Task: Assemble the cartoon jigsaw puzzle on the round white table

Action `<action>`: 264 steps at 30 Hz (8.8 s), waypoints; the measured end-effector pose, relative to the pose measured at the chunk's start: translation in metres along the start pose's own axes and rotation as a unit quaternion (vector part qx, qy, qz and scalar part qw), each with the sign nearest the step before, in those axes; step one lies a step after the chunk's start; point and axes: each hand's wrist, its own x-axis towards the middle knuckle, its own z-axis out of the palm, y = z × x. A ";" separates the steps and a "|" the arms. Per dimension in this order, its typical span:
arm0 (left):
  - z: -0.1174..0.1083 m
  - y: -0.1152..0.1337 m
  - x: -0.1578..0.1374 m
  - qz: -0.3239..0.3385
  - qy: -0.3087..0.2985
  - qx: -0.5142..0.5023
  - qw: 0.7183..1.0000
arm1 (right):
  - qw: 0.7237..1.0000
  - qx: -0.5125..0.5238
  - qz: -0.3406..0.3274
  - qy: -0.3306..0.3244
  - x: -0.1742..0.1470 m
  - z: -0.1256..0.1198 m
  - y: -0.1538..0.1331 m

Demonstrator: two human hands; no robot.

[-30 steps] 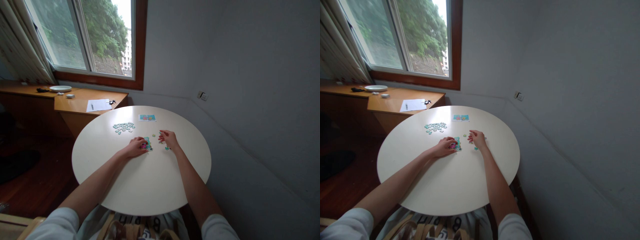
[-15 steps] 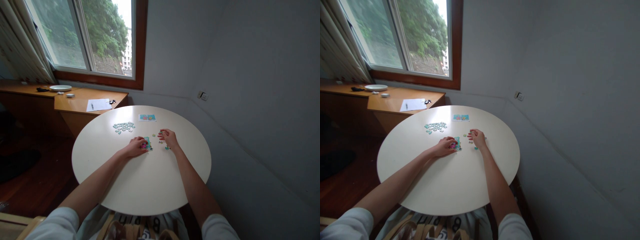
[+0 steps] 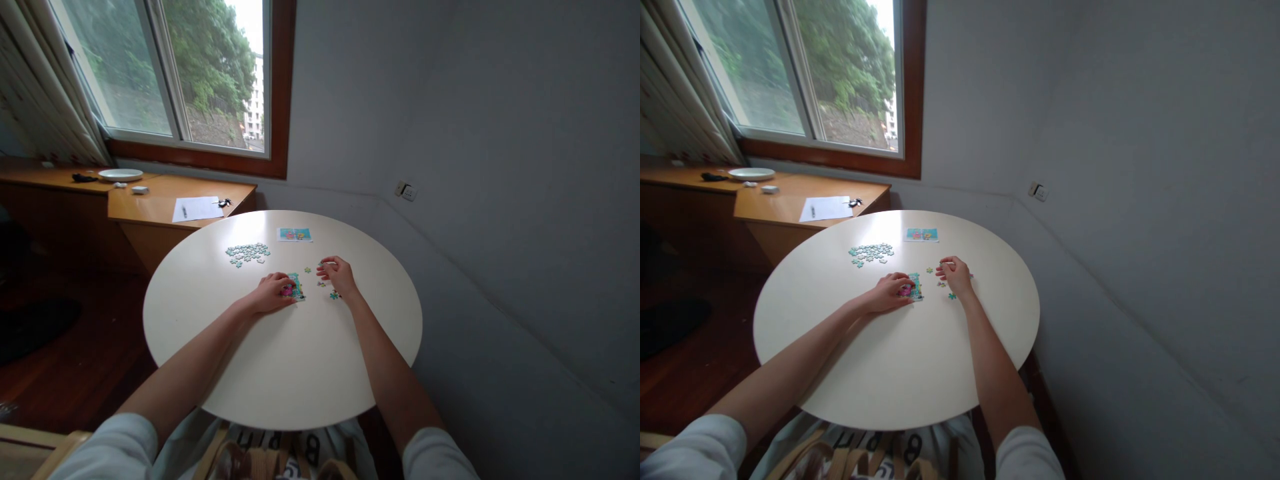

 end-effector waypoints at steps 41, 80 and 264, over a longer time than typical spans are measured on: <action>0.008 -0.010 0.007 0.011 0.044 -0.031 0.998 | 0.958 -0.282 -0.049 0.024 0.004 -0.006 0.019; 0.010 -0.012 0.007 0.002 0.147 -0.146 0.978 | 0.912 -0.388 -0.118 0.060 -0.005 0.000 0.007; 0.007 -0.006 0.007 0.033 0.274 -0.138 0.951 | 0.995 0.042 -0.015 -0.093 -0.022 0.031 -0.009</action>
